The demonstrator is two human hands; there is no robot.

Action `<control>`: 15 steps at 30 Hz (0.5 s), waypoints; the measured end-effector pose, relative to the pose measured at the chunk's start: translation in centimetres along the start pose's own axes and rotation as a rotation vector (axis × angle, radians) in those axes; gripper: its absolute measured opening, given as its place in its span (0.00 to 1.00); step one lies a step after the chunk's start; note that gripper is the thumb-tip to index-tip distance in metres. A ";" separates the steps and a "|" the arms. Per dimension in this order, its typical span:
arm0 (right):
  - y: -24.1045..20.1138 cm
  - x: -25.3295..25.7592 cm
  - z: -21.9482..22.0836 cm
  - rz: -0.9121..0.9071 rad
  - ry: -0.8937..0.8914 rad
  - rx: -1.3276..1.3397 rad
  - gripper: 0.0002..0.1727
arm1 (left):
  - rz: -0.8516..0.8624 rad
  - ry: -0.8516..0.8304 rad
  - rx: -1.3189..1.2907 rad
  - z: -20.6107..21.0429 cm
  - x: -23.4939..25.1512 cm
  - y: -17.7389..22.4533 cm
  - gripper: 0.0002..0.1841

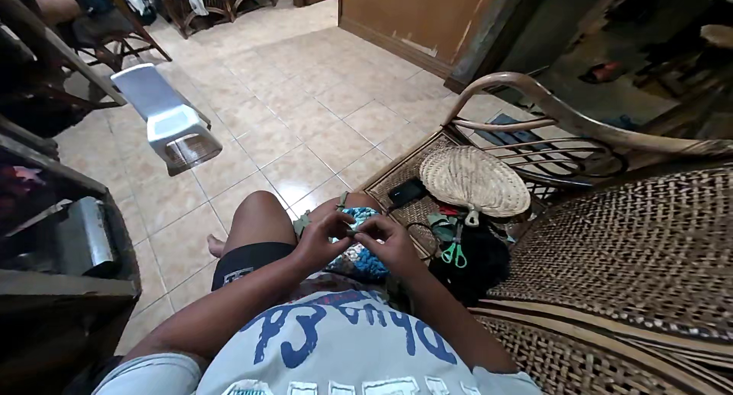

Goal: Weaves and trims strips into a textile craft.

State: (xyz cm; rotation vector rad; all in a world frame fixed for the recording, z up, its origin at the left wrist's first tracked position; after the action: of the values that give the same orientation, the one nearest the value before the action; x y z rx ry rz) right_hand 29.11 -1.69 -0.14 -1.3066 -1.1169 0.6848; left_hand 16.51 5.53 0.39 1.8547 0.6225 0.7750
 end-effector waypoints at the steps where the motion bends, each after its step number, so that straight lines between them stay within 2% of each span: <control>1: -0.1 0.0 -0.1 -0.015 0.017 0.029 0.07 | -0.015 -0.015 0.004 0.1 0.0 0.0 0.16; 4: -0.5 -0.1 -0.3 -0.046 0.057 0.102 0.06 | -0.041 -0.038 0.030 0.0 -0.1 -0.2 0.11; 6: -0.9 -0.1 -0.6 -0.141 0.092 0.082 0.06 | -0.035 -0.026 0.056 -0.1 -0.1 -0.1 0.11; 11: -2.3 -1.0 -0.5 -0.513 0.228 -0.194 0.04 | -0.042 0.022 0.147 -0.6 -0.1 0.4 0.11; 15: -2.3 -1.6 0.4 -0.622 0.269 -0.329 0.04 | -0.025 0.030 0.211 -0.7 -0.2 0.3 0.14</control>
State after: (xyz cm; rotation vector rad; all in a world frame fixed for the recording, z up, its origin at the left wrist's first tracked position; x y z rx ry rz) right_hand 27.73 -3.38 1.61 -1.1793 -1.3513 -0.1365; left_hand 15.90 5.71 0.82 2.0250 0.7696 0.7447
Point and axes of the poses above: each hand's wrist, its own x-axis towards the middle knuckle, its own z-axis out of the palm, y = z × x, the point moved 8 cm from there along x, towards the middle knuckle, and after that the axes turned 9 degrees about y, right-handed, at the moved point
